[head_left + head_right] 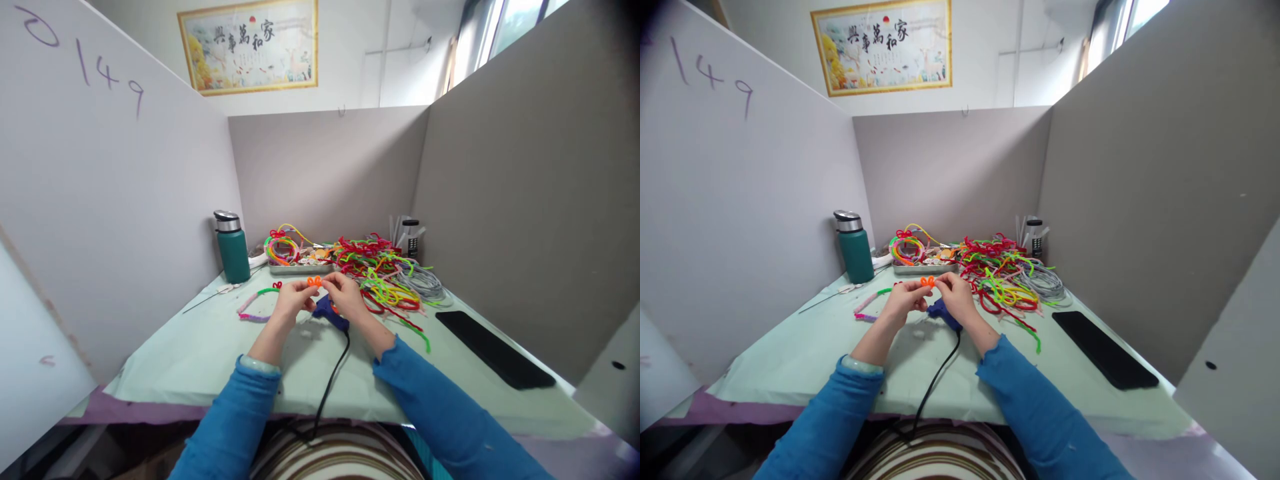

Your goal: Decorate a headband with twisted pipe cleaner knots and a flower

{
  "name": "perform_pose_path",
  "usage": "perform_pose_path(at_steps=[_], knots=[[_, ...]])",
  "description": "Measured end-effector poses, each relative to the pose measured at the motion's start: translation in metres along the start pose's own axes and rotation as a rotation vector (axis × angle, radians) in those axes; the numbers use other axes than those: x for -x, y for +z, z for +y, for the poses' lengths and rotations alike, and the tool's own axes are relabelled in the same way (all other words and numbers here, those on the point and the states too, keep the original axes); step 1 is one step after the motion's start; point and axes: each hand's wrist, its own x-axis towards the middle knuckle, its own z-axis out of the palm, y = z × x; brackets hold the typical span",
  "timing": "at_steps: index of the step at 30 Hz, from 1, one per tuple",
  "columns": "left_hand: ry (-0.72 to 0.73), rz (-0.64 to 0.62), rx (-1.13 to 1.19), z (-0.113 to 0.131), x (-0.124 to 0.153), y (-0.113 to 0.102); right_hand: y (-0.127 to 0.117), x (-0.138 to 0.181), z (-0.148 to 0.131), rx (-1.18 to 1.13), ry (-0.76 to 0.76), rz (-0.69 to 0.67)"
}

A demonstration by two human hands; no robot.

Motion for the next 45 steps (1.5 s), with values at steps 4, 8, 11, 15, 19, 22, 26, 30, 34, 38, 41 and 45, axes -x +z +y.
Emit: perform_pose_path(at_steps=[4,8,11,15,19,22,26,30,34,38,41,45], knots=[[0.0,-0.008,-0.033,0.0,0.001,0.0,0.0,0.0,0.0,0.003,-0.019,-0.011],[-0.005,-0.002,-0.055,0.002,0.002,0.001,0.0,0.001,0.0,0.01,-0.048,-0.019],[0.005,0.007,-0.062,0.003,0.003,0.002,0.001,0.001,-0.001,0.033,-0.051,-0.028],[0.036,0.022,-0.03,0.002,0.002,0.003,0.003,0.002,-0.003,0.038,-0.018,-0.024],[0.04,0.024,0.014,0.0,0.001,0.003,0.004,0.002,-0.005,-0.013,0.072,-0.067],[0.026,0.013,0.051,-0.001,0.001,0.002,0.003,0.001,-0.009,-0.103,0.134,-0.17],[0.009,0.004,0.081,-0.001,0.0,0.0,0.001,0.001,-0.016,-0.192,0.193,-0.212],[0.001,0.015,0.051,0.0,0.0,0.0,0.003,0.002,-0.014,-0.328,0.257,-0.176],[-0.024,-0.004,0.072,0.001,0.001,0.002,0.003,0.001,-0.007,-0.448,0.281,-0.211],[-0.039,-0.022,0.119,0.0,0.001,0.001,0.001,0.001,-0.007,-0.448,0.248,-0.24],[-0.04,-0.006,0.066,0.0,0.0,0.0,0.001,0.002,-0.011,-0.364,0.214,-0.215],[-0.033,-0.015,0.021,-0.001,0.0,0.001,0.001,0.003,-0.014,-0.306,0.19,-0.223]])
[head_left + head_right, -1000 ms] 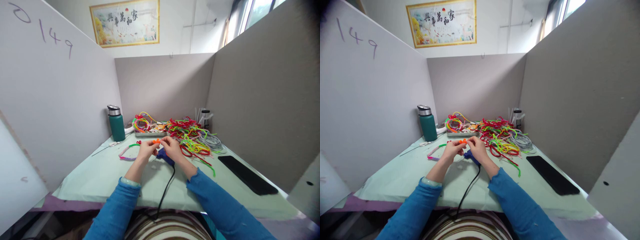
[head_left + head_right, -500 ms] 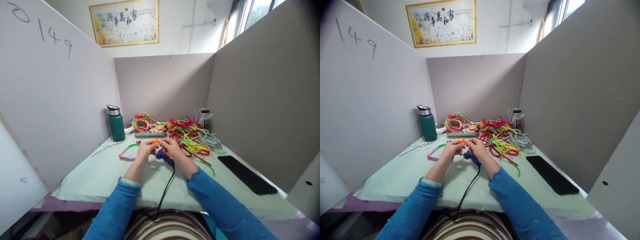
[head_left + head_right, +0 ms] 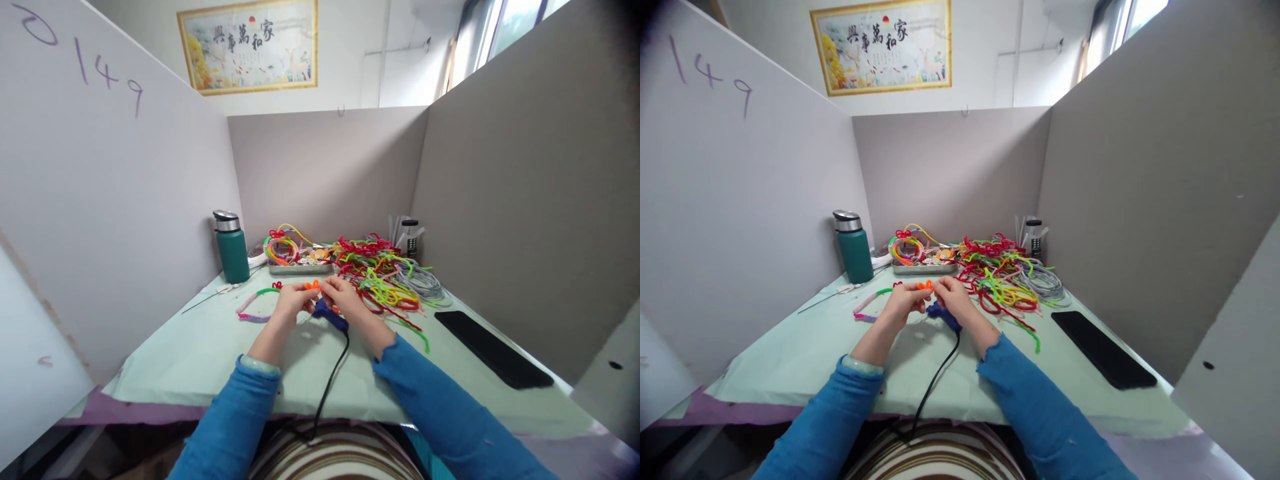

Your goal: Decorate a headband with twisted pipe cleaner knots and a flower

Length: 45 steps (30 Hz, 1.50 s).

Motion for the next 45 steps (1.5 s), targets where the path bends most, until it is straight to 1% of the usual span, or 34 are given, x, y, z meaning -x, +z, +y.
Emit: perform_pose_path(at_steps=[2,4,6,8,12,15,21,25,27,32,35,37,38,40,43,45], knots=[[-0.016,-0.027,0.051,0.0,0.0,0.0,-0.001,-0.001,0.0,-0.003,-0.006,-0.012],[-0.037,-0.038,0.073,0.001,0.0,0.0,-0.004,-0.002,0.001,-0.02,0.015,0.007],[-0.05,-0.033,0.034,0.002,0.0,-0.001,-0.006,-0.004,0.002,-0.027,0.047,0.041],[-0.053,-0.034,-0.024,0.002,0.001,-0.001,-0.008,-0.005,0.003,-0.001,0.036,0.057],[-0.026,-0.019,-0.139,0.002,0.002,0.001,-0.009,-0.005,0.003,0.169,-0.09,0.018],[-0.001,-0.009,-0.207,0.0,0.001,0.002,-0.008,-0.004,0.006,0.306,-0.144,0.006],[0.043,-0.004,-0.283,-0.003,-0.001,0.002,-0.008,-0.007,0.01,0.359,-0.143,0.005],[0.035,0.004,-0.322,-0.003,-0.001,0.002,-0.006,-0.003,0.006,0.426,-0.168,0.052],[0.032,-0.006,-0.332,-0.003,-0.001,0.001,-0.004,0.0,0.004,0.475,-0.184,0.075],[0.03,-0.001,-0.444,-0.004,-0.001,0.002,-0.001,0.002,0.006,0.643,-0.227,0.128],[0.001,-0.036,-0.311,-0.002,0.0,0.002,-0.001,-0.001,0.006,0.544,-0.158,0.122],[-0.027,-0.078,-0.231,-0.001,0.001,0.002,-0.002,-0.003,0.004,0.419,-0.11,0.079],[-0.038,-0.092,-0.227,-0.001,0.002,0.002,-0.003,-0.003,0.003,0.371,-0.105,0.051],[-0.043,-0.112,-0.261,-0.001,0.003,0.003,-0.004,-0.002,0.0,0.348,-0.139,0.012],[-0.02,-0.13,-0.305,-0.003,0.003,0.003,-0.005,0.0,-0.001,0.446,-0.26,0.0],[-0.014,-0.129,-0.324,-0.005,0.001,0.002,-0.005,0.0,0.0,0.5,-0.309,-0.006]])
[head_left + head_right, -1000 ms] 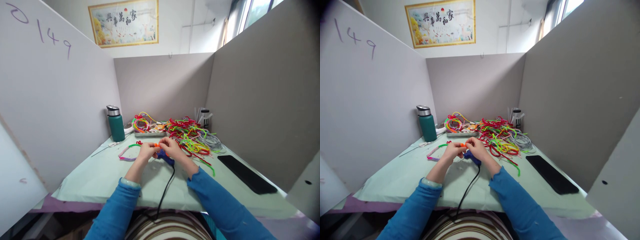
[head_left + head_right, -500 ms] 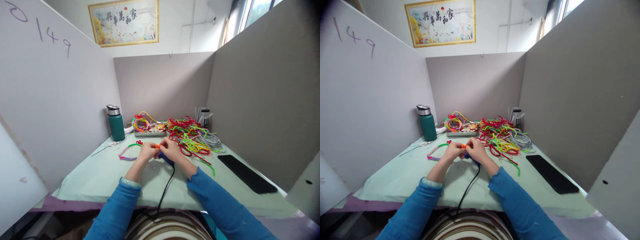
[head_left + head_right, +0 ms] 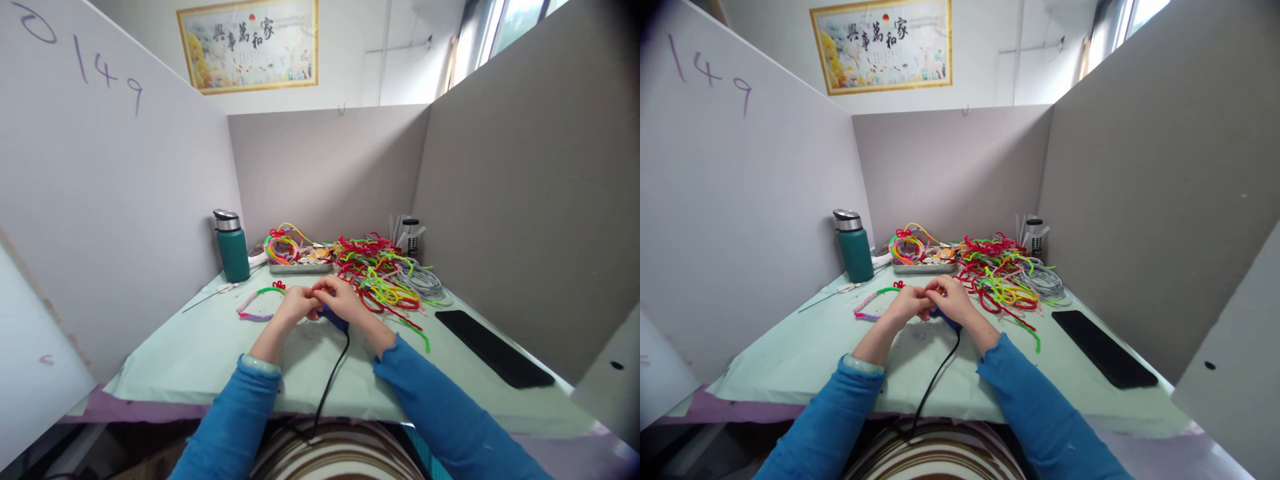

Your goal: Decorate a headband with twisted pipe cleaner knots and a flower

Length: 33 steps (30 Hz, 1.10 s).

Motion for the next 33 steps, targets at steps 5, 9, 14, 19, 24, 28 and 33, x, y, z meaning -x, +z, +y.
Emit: perform_pose_path(at_steps=[5,9,14,19,24,28,33], knots=[[-0.002,0.009,-0.044,-0.005,-0.004,-0.001,0.001,0.0,0.005,0.024,0.032,-0.022],[0.013,-0.004,-0.044,-0.005,-0.005,-0.001,0.0,-0.001,0.006,0.03,0.072,-0.055],[0.006,-0.011,-0.03,-0.001,-0.002,-0.001,0.001,-0.002,0.006,-0.041,0.124,-0.077],[0.017,0.008,-0.006,0.002,0.0,-0.002,0.0,-0.001,0.007,-0.215,0.118,-0.113],[0.001,0.019,0.039,0.004,0.001,-0.003,0.001,-0.002,0.005,-0.26,0.158,-0.072],[-0.029,0.061,0.139,0.005,0.0,-0.007,0.0,-0.004,0.004,-0.352,0.254,0.028],[-0.035,0.072,0.239,0.004,0.0,-0.01,-0.001,-0.003,0.004,-0.331,0.28,0.059]])
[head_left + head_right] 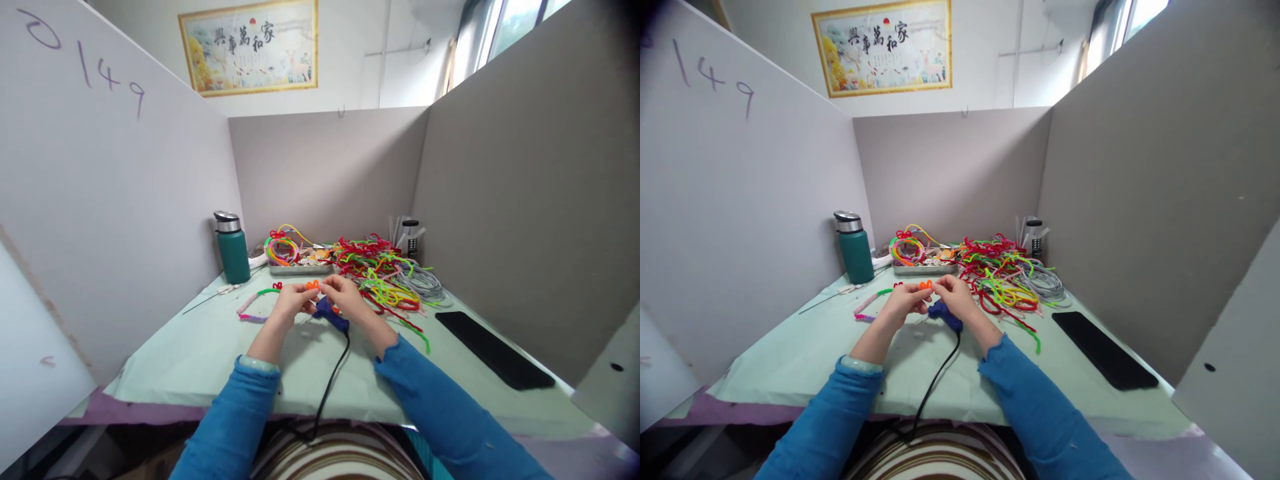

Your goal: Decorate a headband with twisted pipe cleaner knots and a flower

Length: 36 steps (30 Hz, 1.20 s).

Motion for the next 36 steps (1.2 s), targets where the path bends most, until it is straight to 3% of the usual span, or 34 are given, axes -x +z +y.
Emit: perform_pose_path(at_steps=[5,15,23,31,36], knots=[[-0.003,-0.051,-0.002,-0.002,0.0,0.0,0.001,0.0,0.002,0.046,-0.005,0.042],[0.024,0.003,0.025,-0.001,0.0,0.001,0.005,0.002,0.002,0.051,-0.051,0.013],[0.056,0.004,0.074,0.0,0.0,0.002,0.005,0.001,0.008,0.169,-0.095,0.069],[0.066,0.03,0.183,-0.003,-0.001,0.005,0.01,0.0,0.01,0.021,-0.04,0.065],[0.065,0.056,0.18,-0.003,-0.002,0.006,0.011,0.002,0.008,0.103,-0.1,0.089]])
